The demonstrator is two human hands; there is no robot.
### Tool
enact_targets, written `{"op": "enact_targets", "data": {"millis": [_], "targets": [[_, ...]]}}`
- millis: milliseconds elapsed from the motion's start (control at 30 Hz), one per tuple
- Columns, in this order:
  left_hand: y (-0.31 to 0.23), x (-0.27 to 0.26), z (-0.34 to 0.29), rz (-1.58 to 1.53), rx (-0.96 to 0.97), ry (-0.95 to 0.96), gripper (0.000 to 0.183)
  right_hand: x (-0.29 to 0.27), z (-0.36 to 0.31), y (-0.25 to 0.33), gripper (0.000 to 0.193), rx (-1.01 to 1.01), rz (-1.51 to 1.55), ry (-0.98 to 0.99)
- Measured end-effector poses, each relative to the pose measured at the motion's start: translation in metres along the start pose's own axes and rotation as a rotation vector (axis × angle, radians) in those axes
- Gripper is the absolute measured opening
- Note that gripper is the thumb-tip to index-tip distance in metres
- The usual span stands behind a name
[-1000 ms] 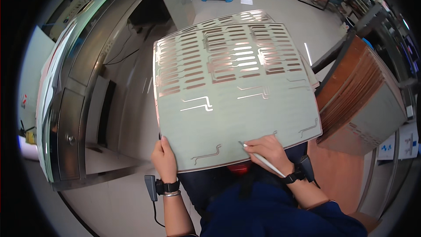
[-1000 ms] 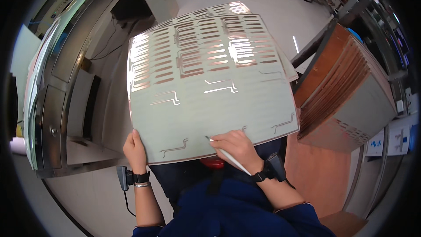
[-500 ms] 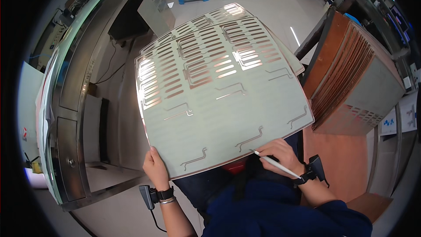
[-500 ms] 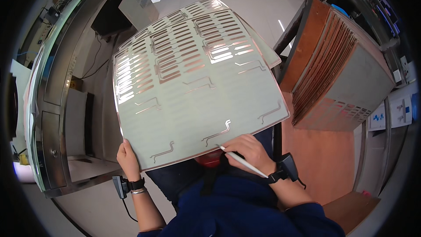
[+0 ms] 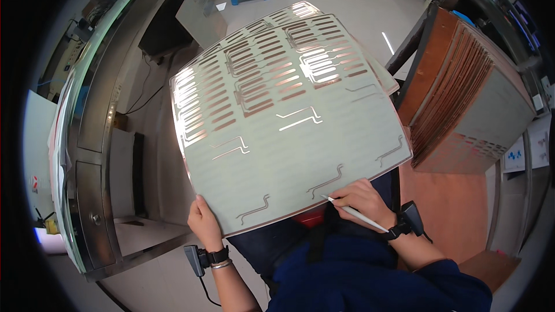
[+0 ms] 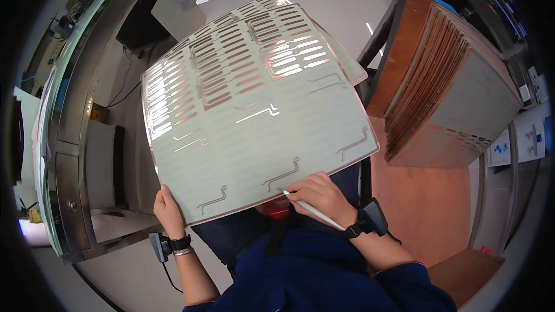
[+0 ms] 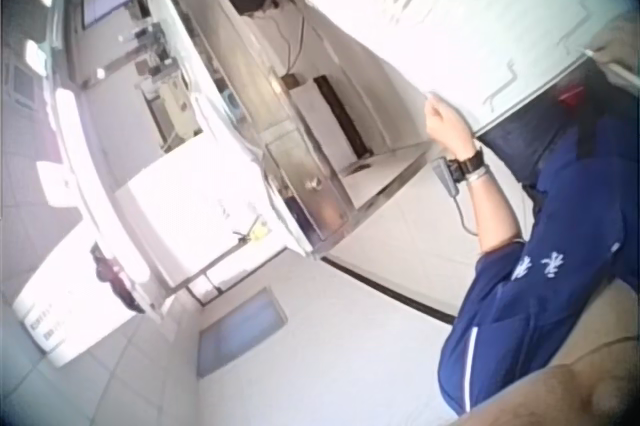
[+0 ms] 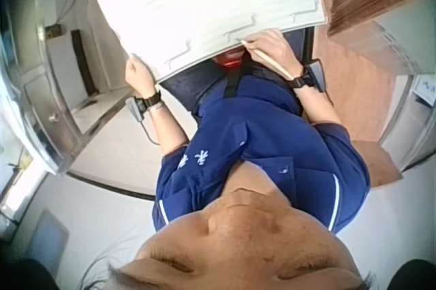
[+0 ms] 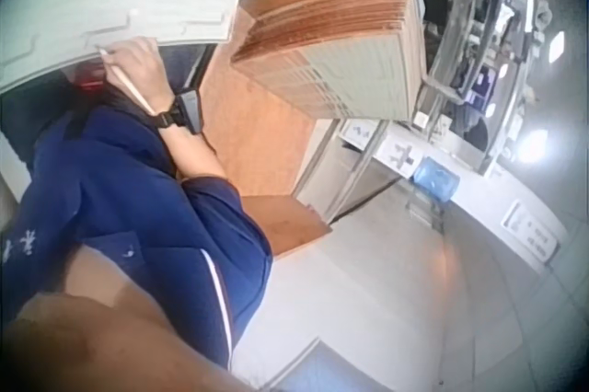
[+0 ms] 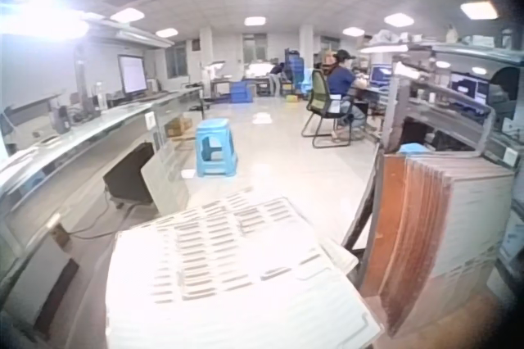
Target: Using a pen or stylus to mark lines on large metal circuit-like sheets.
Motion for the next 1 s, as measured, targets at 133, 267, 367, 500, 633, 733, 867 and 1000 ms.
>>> {"op": "enact_targets", "data": {"millis": [133, 267, 367, 500, 633, 733, 867, 1000], "targets": [[-0.001, -0.001, 0.000, -0.012, 0.009, -0.017, 0.046, 0.002, -0.001, 0.000, 0.021, -0.001, 0.000, -0.011], [0.000, 0.000, 0.001, -0.009, 0.025, -0.020, 0.046, 0.004, -0.004, -0.002, 0.021, -0.030, -0.013, -0.024], [-0.002, 0.002, 0.001, -0.002, 0.039, -0.036, 0.046, 0.008, -0.004, -0.006, 0.020, -0.021, -0.048, -0.036], [0.000, 0.000, -0.002, -0.009, 0.017, -0.029, 0.045, 0.008, -0.004, -0.007, 0.017, 0.001, -0.052, -0.025], [0.003, -0.004, -0.006, -0.050, 0.011, -0.028, 0.045, -0.001, 0.000, -0.003, 0.016, 0.018, 0.048, -0.023], [0.004, -0.005, -0.022, -0.101, 0.011, -0.003, 0.046, -0.006, 0.001, -0.002, 0.014, 0.057, 0.120, -0.075], [0.014, -0.010, -0.068, -0.109, -0.124, 0.028, 0.045, -0.015, 0.003, 0.000, 0.016, 0.073, 0.088, -0.104], [0.028, -0.003, -0.096, -0.306, -0.241, 0.020, 0.043, -0.015, 0.022, -0.008, 0.017, 0.081, 0.051, -0.099]]}}
Point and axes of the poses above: each hand's wrist, its own z-axis towards the middle knuckle, its own x-axis out of the palm, y = z × x, the point moved 2 cm from there along z, towards the middle knuckle, and after that the axes turned 2 degrees about y, right-handed, at the moved point
